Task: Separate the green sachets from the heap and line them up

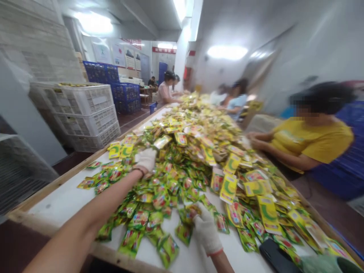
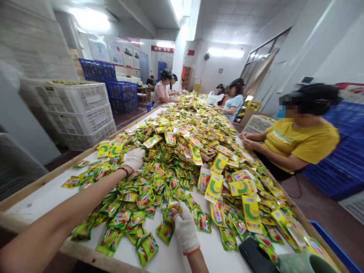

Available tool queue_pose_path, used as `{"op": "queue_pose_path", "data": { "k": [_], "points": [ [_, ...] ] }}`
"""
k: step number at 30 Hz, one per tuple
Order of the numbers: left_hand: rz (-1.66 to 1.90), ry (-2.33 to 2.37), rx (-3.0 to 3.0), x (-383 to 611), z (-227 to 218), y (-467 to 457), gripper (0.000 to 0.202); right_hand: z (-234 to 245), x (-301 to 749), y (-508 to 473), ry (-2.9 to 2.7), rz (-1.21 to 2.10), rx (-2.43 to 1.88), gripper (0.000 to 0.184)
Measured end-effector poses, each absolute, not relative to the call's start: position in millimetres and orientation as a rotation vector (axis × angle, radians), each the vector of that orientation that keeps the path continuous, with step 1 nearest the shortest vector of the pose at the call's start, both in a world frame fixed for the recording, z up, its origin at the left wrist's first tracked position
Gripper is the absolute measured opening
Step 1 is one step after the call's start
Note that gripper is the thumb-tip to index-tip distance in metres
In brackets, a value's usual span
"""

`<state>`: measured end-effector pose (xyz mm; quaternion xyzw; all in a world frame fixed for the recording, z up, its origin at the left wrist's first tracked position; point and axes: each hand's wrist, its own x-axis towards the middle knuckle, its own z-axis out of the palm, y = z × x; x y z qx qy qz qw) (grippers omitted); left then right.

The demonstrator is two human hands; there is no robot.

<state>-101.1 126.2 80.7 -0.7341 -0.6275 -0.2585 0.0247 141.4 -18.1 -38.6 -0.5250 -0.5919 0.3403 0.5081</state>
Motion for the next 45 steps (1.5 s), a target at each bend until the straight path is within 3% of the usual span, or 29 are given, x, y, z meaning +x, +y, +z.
{"op": "queue_pose_path", "data": {
  "k": [4, 7, 9, 11, 13, 17, 19, 22, 26, 29, 32, 37, 45],
  "points": [
    [-0.867, -2.087, -2.183, -124, 91, 148, 0.039, -41, 144, -15, -1.415, 0.771, -1.277, 0.033],
    [-1.054, -2.175, -2.159, -114, 82, 135, 0.062, -40, 147, -14, -1.396, 0.739, -1.226, 0.026],
    [-1.558, -2.305, -2.227, -95, 68, 111, 0.070, -35, 141, -18, -1.398, 0.708, -1.140, 0.021],
    [-2.376, -2.337, -2.311, -70, 51, 79, 0.063, -30, 126, -25, -1.450, 0.680, -1.049, 0.021],
    [-2.924, -2.282, -2.315, -45, 34, 46, 0.052, -25, 109, -34, -1.547, 0.678, -0.948, 0.023],
    [-3.329, -2.435, -2.247, -18, 14, 3, 0.046, -23, 94, -45, -1.474, 0.785, -0.885, 0.020],
    [-3.130, -2.428, -2.495, -21, 12, -8, 0.049, -23, 102, -45, -1.288, 0.905, -0.971, 0.018],
    [-2.281, -2.314, -2.632, -41, 15, -16, 0.061, -21, 124, -41, -1.096, 1.056, -1.062, 0.035],
    [-1.224, -1.549, -2.526, -65, 18, -13, 0.087, -19, 144, -38, -1.095, 1.226, -1.080, 0.044],
    [-0.736, -1.181, -2.710, -66, 11, -4, 0.068, -19, 147, -39, -1.141, 1.315, -1.070, 0.044],
    [-0.616, -1.250, -2.770, -59, -4, 1, 0.051, -20, 146, -41, -1.086, 1.250, -1.095, 0.043],
    [-0.644, -1.348, -2.627, -50, -18, -6, 0.050, -25, 146, -41, -1.094, 1.012, -1.230, 0.041],
    [-0.528, -1.273, -2.698, -51, -14, -13, 0.045, -12, 161, -37, -1.670, 0.919, -1.298, 0.017]
  ]
}}
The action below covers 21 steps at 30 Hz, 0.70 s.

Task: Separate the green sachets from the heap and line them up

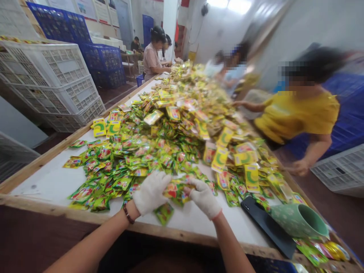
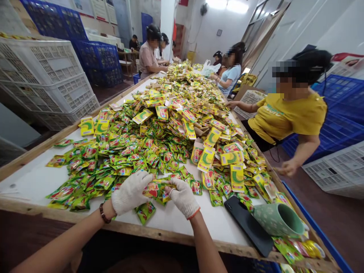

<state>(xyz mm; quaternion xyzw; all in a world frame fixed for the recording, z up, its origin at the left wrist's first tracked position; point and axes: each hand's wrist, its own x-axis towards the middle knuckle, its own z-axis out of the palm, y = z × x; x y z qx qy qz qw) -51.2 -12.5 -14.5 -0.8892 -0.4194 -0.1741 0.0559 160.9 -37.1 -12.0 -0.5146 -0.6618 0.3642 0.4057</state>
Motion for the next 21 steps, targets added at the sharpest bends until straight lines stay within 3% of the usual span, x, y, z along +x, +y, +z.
{"op": "queue_pose_path", "data": {
  "k": [3, 9, 13, 18, 21],
  "points": [
    [-0.541, -1.207, -2.757, -46, -17, -16, 0.041, -7, 158, -35, -1.674, 0.874, -1.348, 0.012],
    [-0.738, -1.620, -2.608, -28, -22, -23, 0.037, -1, 139, -42, -1.691, 0.301, -1.390, 0.018],
    [-0.738, -1.476, -2.619, -27, -24, -24, 0.042, 2, 145, -49, -1.787, 0.379, -1.330, 0.035],
    [-0.772, -1.275, -2.653, -26, -24, -25, 0.036, 3, 149, -52, -1.735, 0.429, -1.415, 0.022],
    [-0.802, -1.354, -2.602, -24, -22, -25, 0.036, 3, 145, -55, -1.522, 0.680, -1.369, 0.020]
  ]
}}
